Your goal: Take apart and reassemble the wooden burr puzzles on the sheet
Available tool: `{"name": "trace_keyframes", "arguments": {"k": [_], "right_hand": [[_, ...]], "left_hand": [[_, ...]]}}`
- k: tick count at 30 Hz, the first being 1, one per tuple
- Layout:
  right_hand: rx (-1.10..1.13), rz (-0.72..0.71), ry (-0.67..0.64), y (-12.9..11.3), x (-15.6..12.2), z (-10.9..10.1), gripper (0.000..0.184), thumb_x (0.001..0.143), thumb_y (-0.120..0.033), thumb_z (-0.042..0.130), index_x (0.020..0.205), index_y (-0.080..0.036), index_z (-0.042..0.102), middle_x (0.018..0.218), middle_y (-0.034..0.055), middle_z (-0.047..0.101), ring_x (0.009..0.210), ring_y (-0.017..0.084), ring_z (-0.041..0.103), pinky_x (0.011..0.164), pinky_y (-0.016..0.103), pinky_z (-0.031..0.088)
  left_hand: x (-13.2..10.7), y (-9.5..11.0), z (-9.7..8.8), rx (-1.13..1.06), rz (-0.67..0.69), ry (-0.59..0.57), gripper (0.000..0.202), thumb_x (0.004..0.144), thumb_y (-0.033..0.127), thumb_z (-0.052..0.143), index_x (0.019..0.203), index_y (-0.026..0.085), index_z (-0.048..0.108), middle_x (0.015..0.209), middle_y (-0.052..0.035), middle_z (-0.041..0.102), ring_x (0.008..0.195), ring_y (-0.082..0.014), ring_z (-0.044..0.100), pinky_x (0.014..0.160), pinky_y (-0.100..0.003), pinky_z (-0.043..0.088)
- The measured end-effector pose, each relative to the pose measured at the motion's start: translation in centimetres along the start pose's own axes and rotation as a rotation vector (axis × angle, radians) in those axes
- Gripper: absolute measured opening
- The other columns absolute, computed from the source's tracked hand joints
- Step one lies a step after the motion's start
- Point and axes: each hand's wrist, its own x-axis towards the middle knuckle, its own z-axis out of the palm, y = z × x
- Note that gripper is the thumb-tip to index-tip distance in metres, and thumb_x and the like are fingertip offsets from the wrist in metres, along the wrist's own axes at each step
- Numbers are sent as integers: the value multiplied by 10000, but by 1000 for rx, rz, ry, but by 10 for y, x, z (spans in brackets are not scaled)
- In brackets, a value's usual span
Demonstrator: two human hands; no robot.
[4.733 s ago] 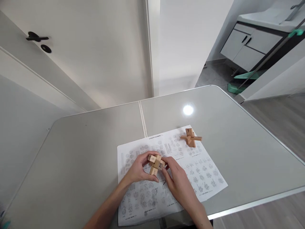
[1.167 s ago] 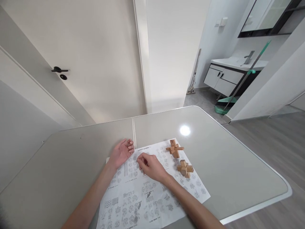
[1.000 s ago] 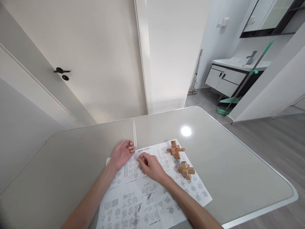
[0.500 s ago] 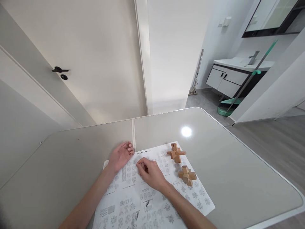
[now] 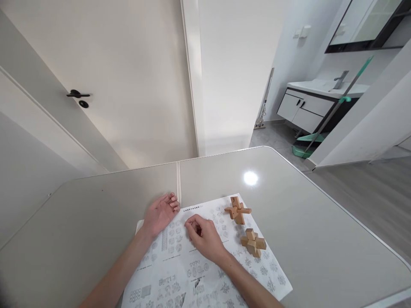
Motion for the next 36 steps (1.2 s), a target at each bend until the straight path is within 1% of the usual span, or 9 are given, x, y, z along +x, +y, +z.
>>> {"name": "trace_keyframes", "arguments": {"k": [4, 11, 14, 17, 20, 23, 26, 32, 36], "right_hand": [[15, 2, 8, 0, 1, 0, 348, 1029, -534, 563, 885, -222, 618, 564, -52, 562, 518, 136, 490, 540, 252, 390], [107, 29, 24, -5, 0, 0, 387, 1022, -566, 578, 875, -210, 623, 541, -70, 522, 461, 107, 447, 487, 235, 356], [293, 73, 31, -6, 0, -1, 404, 1000, -578, 627, 843, -206, 608, 485, -91, 490, 396, 78, 393, 444, 214, 317], [552, 161, 36, -7, 1, -1, 445, 970, -623, 655, 838, -200, 609, 470, -97, 492, 336, 58, 360, 361, 186, 230], [772, 251, 104, -8, 2, 1, 523, 941, -696, 636, 831, -185, 639, 511, -78, 528, 299, 52, 372, 294, 170, 148], [944, 277, 176, -9, 4, 2, 555, 908, -725, 650, 789, -183, 646, 495, -71, 524, 281, 52, 373, 277, 154, 163], [1059, 276, 242, -10, 5, -1, 558, 886, -730, 666, 750, -189, 639, 477, -69, 507, 268, 49, 351, 270, 148, 187], [1154, 241, 409, -13, 9, -15, 575, 881, -723, 640, 691, -181, 639, 485, -42, 522, 276, 50, 358, 281, 152, 234], [1187, 231, 438, -12, 11, -19, 611, 904, -740, 591, 673, -176, 637, 489, -33, 517, 286, 57, 358, 284, 162, 237]], "left_hand": [[1, 0, 1, 6, 8, 10, 53, 933, 138, 675, 882, 129, 663, 812, -33, 575, 657, -127, 568, 658, -269, 524], [0, -1, 2, 13, 16, 25, 74, 938, 143, 688, 871, 120, 667, 808, -30, 565, 667, -127, 556, 660, -271, 525], [0, 0, 2, 12, 17, 34, 41, 930, 125, 687, 891, 115, 679, 805, -29, 565, 669, -129, 561, 665, -272, 529], [0, 0, 0, 8, 19, 45, 21, 925, 116, 689, 906, 107, 685, 807, -28, 563, 667, -124, 559, 667, -268, 528], [1, 0, -3, 5, 21, 52, 27, 929, 125, 691, 919, 100, 687, 811, -29, 559, 672, -125, 558, 670, -269, 528], [2, 0, -4, 5, 20, 55, 29, 929, 125, 693, 925, 96, 687, 817, -28, 559, 675, -123, 556, 672, -270, 528], [2, 0, -3, 8, 16, 57, 18, 927, 119, 693, 924, 102, 687, 822, -29, 562, 676, -124, 554, 675, -274, 530], [1, 1, 1, 19, 20, 69, 22, 928, 120, 694, 908, 112, 688, 826, -29, 559, 672, -121, 543, 666, -278, 530], [0, 1, 2, 25, 21, 79, 39, 938, 114, 682, 900, 121, 687, 828, -32, 558, 673, -123, 537, 661, -279, 529]]}}
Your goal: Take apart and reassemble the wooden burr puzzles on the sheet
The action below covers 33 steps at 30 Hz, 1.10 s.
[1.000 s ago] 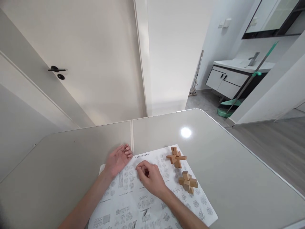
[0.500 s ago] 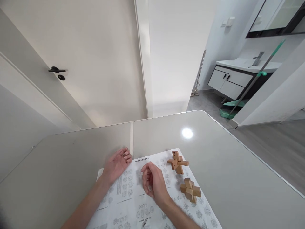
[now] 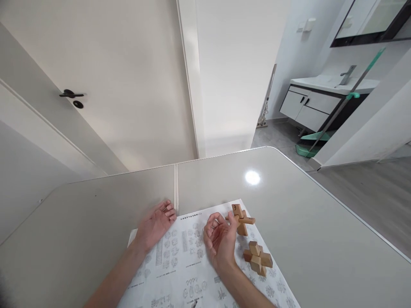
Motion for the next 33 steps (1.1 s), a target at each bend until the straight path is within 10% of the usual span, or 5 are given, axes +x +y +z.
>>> {"name": "trace_keyframes", "arguments": {"k": [33], "right_hand": [[-12, 33, -8, 2, 3, 1, 584, 934, -742, 550, 777, -189, 649, 525, -36, 543, 280, 47, 286, 274, 162, 198]], "left_hand": [[0, -1, -6, 43, -10, 1, 47, 961, 154, 699, 929, 120, 691, 832, -28, 549, 688, -121, 537, 696, -280, 537]]}}
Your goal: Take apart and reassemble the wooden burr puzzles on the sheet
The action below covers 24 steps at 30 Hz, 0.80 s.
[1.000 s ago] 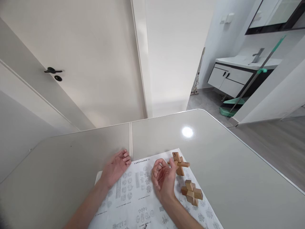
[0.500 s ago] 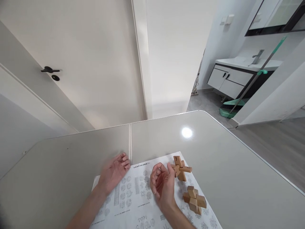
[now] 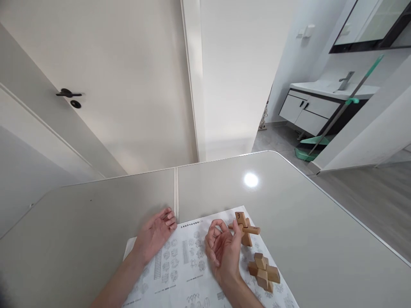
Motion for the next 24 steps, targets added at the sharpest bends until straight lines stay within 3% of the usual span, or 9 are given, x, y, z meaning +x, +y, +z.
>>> {"name": "trace_keyframes", "arguments": {"k": [7, 24], "right_hand": [[89, -16, 64, -3, 4, -5, 534, 926, -713, 582, 809, -197, 650, 553, -59, 514, 320, 52, 299, 268, 150, 195], [176, 4, 37, -5, 8, -13, 426, 912, -583, 688, 773, -180, 687, 551, -63, 486, 322, 42, 312, 252, 139, 217]], "left_hand": [[0, 0, -1, -3, 5, -8, 59, 944, 170, 724, 925, 121, 695, 833, -27, 554, 684, -118, 531, 699, -276, 532], [-1, 0, 3, -47, 4, 33, 33, 931, 126, 710, 912, 117, 684, 810, -24, 557, 654, -111, 532, 660, -270, 533]]}}
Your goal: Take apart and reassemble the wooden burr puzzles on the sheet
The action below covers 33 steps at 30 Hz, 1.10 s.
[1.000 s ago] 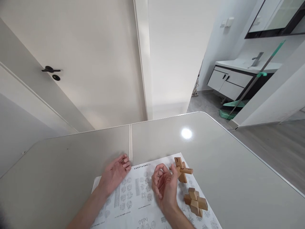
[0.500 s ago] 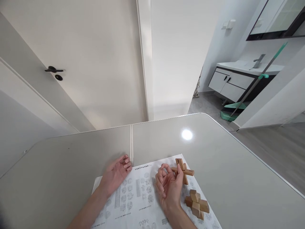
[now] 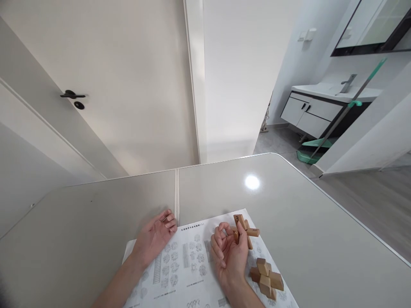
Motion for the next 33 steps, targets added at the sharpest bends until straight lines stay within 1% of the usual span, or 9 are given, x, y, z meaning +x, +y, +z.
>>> {"name": "trace_keyframes", "arguments": {"k": [5, 11, 15, 17, 20, 23, 26, 30, 33], "right_hand": [[-35, -44, -21, 3, 0, 1, 395, 934, -546, 700, 761, -192, 660, 572, -57, 515, 321, 38, 327, 261, 135, 209], [-203, 17, -87, 7, -2, 7, 418, 916, -555, 746, 739, -198, 618, 567, -55, 535, 321, 40, 311, 276, 158, 194], [-488, 50, -154, 18, -10, 6, 489, 929, -648, 708, 760, -196, 624, 551, -47, 555, 323, 41, 309, 324, 182, 182], [-643, 46, -185, 24, -16, 2, 497, 948, -666, 679, 794, -195, 640, 567, -35, 568, 381, 63, 369, 377, 195, 237], [-855, 2, -296, 30, -25, -4, 483, 998, -640, 621, 806, -199, 652, 575, -34, 536, 467, 97, 408, 481, 233, 326], [-1087, -50, -445, 29, -31, -5, 500, 1059, -534, 540, 680, -210, 581, 569, -28, 481, 527, 125, 414, 544, 262, 337], [-1241, -69, -558, 26, -34, -1, 450, 1054, -364, 513, 629, -216, 498, 603, -23, 463, 563, 137, 415, 561, 267, 317], [-1260, -73, -619, 22, -34, 4, 311, 990, -212, 510, 682, -229, 480, 646, -33, 457, 579, 142, 397, 555, 267, 299], [-1271, -59, -680, 22, -31, 2, 279, 985, -200, 480, 709, -235, 452, 669, -32, 458, 595, 147, 401, 554, 271, 302]], "left_hand": [[-1, 0, -4, -6, -2, -2, 39, 934, 143, 721, 918, 120, 694, 827, -33, 571, 665, -114, 535, 668, -271, 537], [-2, -1, -2, 64, 2, -15, 75, 934, 192, 747, 917, 129, 711, 831, -30, 572, 680, -118, 526, 709, -280, 516], [-8, -7, 5, 325, 65, -84, 156, 951, 281, 758, 890, 142, 724, 818, -42, 598, 698, -140, 523, 740, -287, 473], [-12, -11, 8, 485, 140, -136, 218, 969, 354, 744, 901, 147, 740, 842, -67, 630, 737, -165, 535, 771, -293, 462], [-19, -18, 11, 687, 240, -219, 274, 933, 428, 777, 1011, 165, 768, 990, -124, 693, 883, -224, 584, 870, -310, 462], [-27, -21, 15, 835, 270, -323, 458, 798, 435, 901, 1157, 180, 772, 1175, -181, 706, 1059, -306, 622, 949, -340, 467], [-32, -20, 19, 886, 227, -432, 717, 710, 543, 933, 1297, 178, 741, 1282, -229, 690, 1196, -389, 628, 1011, -398, 474], [-31, -15, 14, 926, 125, -577, 1003, 627, 679, 922, 1461, 197, 641, 1366, -237, 674, 1277, -450, 618, 1090, -501, 443], [-25, -14, 3, 1044, 94, -648, 1084, 539, 635, 986, 1474, 225, 622, 1402, -198, 660, 1290, -444, 605, 1106, -523, 440]]}}
